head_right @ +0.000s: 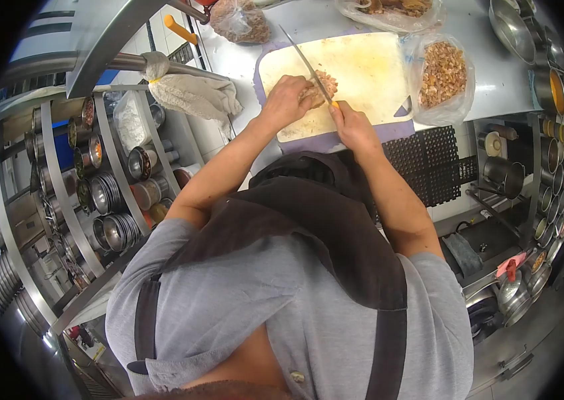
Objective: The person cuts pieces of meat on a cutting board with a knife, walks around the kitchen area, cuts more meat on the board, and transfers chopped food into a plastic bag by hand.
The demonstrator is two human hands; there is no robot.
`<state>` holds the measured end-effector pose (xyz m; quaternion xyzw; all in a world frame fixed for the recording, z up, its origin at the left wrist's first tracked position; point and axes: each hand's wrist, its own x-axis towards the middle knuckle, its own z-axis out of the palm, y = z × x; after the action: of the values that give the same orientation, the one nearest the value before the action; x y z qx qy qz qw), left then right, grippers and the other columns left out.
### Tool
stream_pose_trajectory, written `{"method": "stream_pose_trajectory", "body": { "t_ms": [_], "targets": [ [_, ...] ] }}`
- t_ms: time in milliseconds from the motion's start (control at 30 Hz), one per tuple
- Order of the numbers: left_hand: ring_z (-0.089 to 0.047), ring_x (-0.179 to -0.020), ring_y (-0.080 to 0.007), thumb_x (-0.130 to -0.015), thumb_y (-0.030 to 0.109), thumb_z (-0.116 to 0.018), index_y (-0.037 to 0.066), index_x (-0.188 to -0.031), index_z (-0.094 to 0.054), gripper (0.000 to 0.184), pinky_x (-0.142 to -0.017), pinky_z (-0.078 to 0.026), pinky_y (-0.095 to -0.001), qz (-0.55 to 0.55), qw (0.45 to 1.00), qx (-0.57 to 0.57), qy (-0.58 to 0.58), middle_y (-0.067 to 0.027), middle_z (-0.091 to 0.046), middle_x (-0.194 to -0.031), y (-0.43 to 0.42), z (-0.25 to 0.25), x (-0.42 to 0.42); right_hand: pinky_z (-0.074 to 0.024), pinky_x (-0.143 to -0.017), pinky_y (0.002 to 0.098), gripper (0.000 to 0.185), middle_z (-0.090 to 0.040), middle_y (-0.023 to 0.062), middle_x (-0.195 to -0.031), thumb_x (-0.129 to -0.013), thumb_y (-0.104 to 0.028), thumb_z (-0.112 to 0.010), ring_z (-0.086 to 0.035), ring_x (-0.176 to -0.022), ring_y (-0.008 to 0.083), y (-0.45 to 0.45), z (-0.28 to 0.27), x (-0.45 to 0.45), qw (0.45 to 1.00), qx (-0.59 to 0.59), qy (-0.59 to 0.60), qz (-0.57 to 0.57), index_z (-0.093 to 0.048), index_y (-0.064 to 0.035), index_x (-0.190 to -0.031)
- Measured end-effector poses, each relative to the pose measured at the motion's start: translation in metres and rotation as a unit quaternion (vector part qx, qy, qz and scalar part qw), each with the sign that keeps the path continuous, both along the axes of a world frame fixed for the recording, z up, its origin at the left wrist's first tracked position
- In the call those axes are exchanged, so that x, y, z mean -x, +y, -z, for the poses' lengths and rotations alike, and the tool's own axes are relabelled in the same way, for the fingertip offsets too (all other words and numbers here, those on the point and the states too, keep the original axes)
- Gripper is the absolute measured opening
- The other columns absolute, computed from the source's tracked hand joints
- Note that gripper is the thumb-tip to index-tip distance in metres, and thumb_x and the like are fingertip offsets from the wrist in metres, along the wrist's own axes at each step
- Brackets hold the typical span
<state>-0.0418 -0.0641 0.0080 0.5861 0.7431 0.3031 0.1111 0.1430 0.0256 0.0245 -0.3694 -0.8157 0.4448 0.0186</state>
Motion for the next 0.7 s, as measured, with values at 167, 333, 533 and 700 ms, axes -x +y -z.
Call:
{"method": "stream_pose_trajectory", "body": {
  "t_ms": [167,333,533,700],
  "targets": [
    [-0.058,-0.094,-0.0321,-0.072,0.015,-0.067,0.002,-0.088,-0.066,0.02,-0.083,-0.048,-0.0422,-0.015,1.0,0.011,0.023,-0.0123,-0.064,-0.092,-0.002,0.002,0.002,-0.0454,-0.073,0.0528,0.037,-0.063,0.0298,-0.086,-0.101,-0.035,-0.043,-0.06,-0.086,0.048,-0.005,-0.026,-0.03,1.0,0.01,-0.016,-0.015,-0.057,-0.0021,-0.109],
    [-0.058,-0.094,-0.0307,-0.073,0.016,-0.068,0.003,-0.087,-0.066,0.02,-0.082,-0.048,-0.0417,-0.016,0.999,0.012,0.049,-0.0117,-0.065,-0.092,0.001,0.005,0.003,-0.0454,-0.073,0.0528,0.036,-0.063,0.0296,-0.087,-0.101,-0.034,-0.043,-0.06,-0.087,0.0479,-0.007,-0.031,-0.041,0.996,0.007,-0.04,-0.074,-0.056,-0.0019,-0.11],
    [-0.057,-0.093,-0.0325,-0.074,0.011,-0.067,0.001,-0.089,-0.065,0.018,-0.084,-0.048,-0.0415,0.021,0.999,0.023,0.038,-0.0137,-0.065,-0.092,0.002,0.009,0.007,-0.0458,-0.075,0.0538,0.036,-0.063,0.0301,-0.087,-0.1,-0.035,-0.044,-0.06,-0.087,0.0485,-0.006,-0.008,-0.013,0.997,0.005,-0.048,-0.054,-0.056,-0.0022,-0.11],
    [-0.057,-0.093,-0.0326,-0.075,0.011,-0.067,0.001,-0.091,-0.065,0.018,-0.084,-0.047,-0.0413,0.023,0.999,0.011,0.035,-0.0133,-0.065,-0.092,0.003,0.009,0.009,-0.0457,-0.075,0.0543,0.037,-0.064,0.0303,-0.086,-0.101,-0.036,-0.042,-0.06,-0.086,0.0484,-0.003,0.008,0.017,0.999,-0.008,-0.021,-0.03,-0.057,-0.0025,-0.106]
  ]
}}
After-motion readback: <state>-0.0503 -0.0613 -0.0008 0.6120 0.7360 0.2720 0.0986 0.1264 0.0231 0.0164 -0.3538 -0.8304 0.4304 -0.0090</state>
